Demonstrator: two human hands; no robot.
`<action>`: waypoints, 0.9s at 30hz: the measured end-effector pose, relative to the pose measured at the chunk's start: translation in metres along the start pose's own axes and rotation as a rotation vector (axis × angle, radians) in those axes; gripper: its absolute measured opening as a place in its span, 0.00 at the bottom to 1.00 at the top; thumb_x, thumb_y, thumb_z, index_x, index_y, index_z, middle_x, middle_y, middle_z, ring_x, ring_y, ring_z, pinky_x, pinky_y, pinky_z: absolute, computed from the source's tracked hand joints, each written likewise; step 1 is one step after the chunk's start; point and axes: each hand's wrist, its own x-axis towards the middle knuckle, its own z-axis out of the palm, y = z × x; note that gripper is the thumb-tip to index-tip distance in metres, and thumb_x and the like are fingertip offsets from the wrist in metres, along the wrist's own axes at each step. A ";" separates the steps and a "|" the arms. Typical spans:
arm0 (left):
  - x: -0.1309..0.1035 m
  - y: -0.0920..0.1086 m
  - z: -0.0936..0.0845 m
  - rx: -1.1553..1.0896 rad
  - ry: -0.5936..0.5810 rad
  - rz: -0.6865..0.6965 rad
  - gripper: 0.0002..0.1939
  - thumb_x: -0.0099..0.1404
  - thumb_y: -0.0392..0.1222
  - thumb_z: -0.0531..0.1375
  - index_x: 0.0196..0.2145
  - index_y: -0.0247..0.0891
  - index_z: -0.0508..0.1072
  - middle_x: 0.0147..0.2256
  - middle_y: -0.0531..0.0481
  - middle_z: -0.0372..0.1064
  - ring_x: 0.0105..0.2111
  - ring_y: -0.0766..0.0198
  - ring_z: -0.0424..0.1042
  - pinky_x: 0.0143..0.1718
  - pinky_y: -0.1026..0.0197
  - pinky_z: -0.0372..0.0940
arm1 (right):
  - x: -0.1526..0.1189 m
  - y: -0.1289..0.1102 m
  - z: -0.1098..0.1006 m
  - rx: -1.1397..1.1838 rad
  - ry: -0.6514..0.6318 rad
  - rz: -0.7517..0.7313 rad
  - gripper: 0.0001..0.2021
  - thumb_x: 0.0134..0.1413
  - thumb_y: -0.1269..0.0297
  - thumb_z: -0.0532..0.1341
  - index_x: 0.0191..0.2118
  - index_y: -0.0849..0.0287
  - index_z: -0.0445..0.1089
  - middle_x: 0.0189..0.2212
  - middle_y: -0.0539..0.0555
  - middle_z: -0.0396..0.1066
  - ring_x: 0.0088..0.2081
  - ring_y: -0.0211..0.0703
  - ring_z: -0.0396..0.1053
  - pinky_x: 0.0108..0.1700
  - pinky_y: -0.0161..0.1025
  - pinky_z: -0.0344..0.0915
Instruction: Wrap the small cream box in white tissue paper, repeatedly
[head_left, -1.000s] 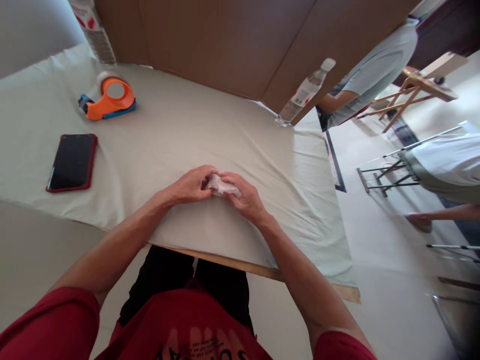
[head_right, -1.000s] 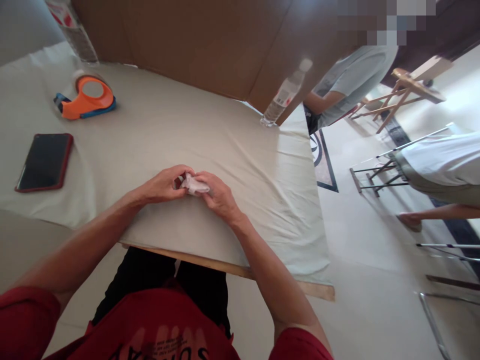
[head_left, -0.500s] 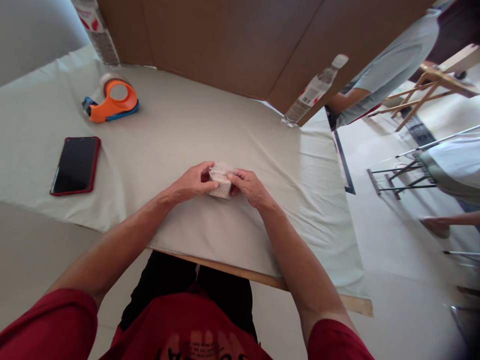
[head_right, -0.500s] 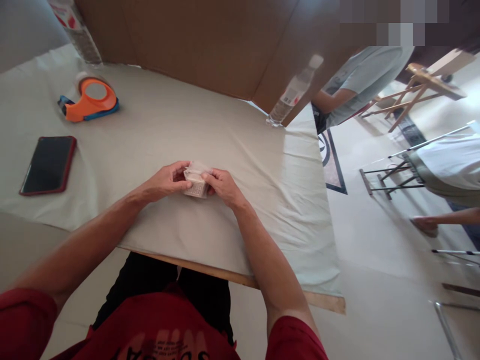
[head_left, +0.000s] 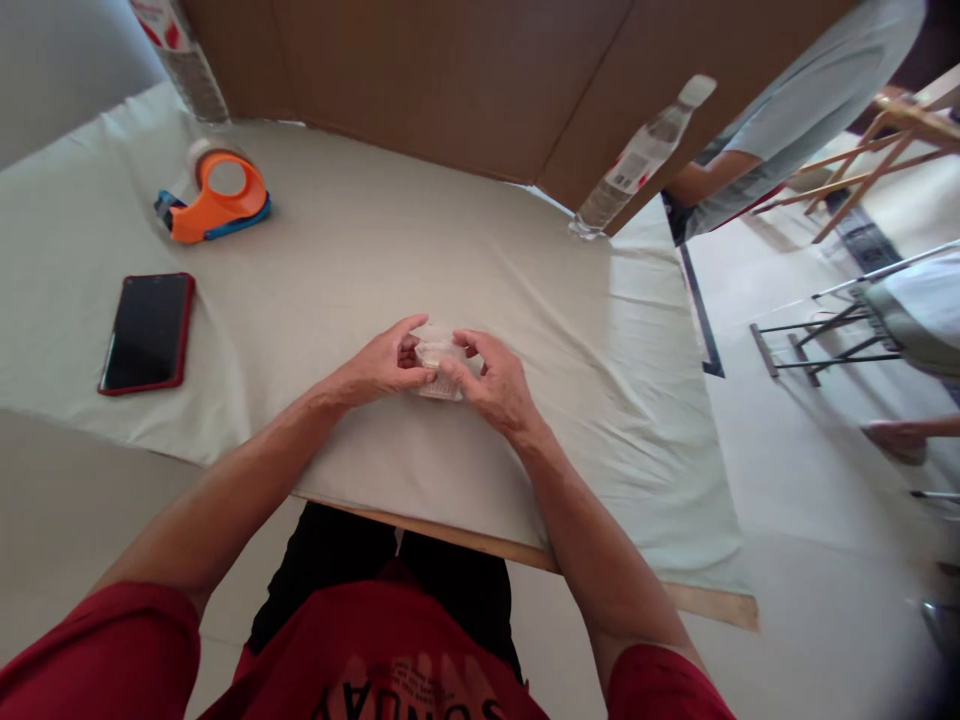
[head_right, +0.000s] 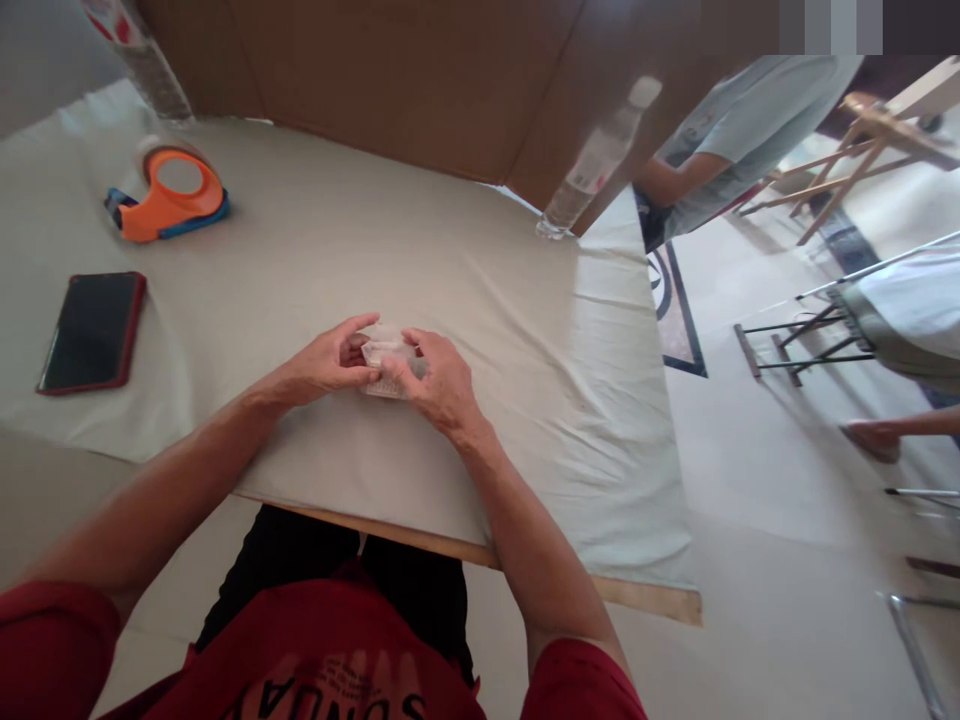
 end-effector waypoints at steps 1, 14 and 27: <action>0.000 0.000 0.000 -0.004 0.000 -0.001 0.55 0.52 0.47 0.69 0.71 0.32 0.49 0.53 0.35 0.71 0.52 0.51 0.75 0.49 0.54 0.70 | 0.000 0.000 0.002 -0.003 -0.024 -0.005 0.23 0.57 0.48 0.63 0.52 0.56 0.73 0.49 0.60 0.77 0.46 0.52 0.73 0.50 0.50 0.69; 0.001 0.000 0.001 -0.032 0.001 -0.013 0.54 0.53 0.47 0.69 0.71 0.35 0.48 0.52 0.36 0.71 0.50 0.54 0.75 0.49 0.54 0.70 | 0.006 0.005 -0.004 0.072 -0.087 0.044 0.25 0.58 0.48 0.63 0.56 0.57 0.72 0.45 0.58 0.78 0.38 0.46 0.72 0.45 0.44 0.69; 0.000 0.001 0.002 -0.038 0.003 -0.014 0.55 0.52 0.46 0.71 0.71 0.36 0.50 0.50 0.39 0.71 0.46 0.55 0.74 0.47 0.55 0.69 | 0.022 0.017 0.003 0.394 -0.104 0.257 0.10 0.52 0.57 0.62 0.35 0.59 0.74 0.29 0.50 0.73 0.32 0.39 0.66 0.38 0.38 0.64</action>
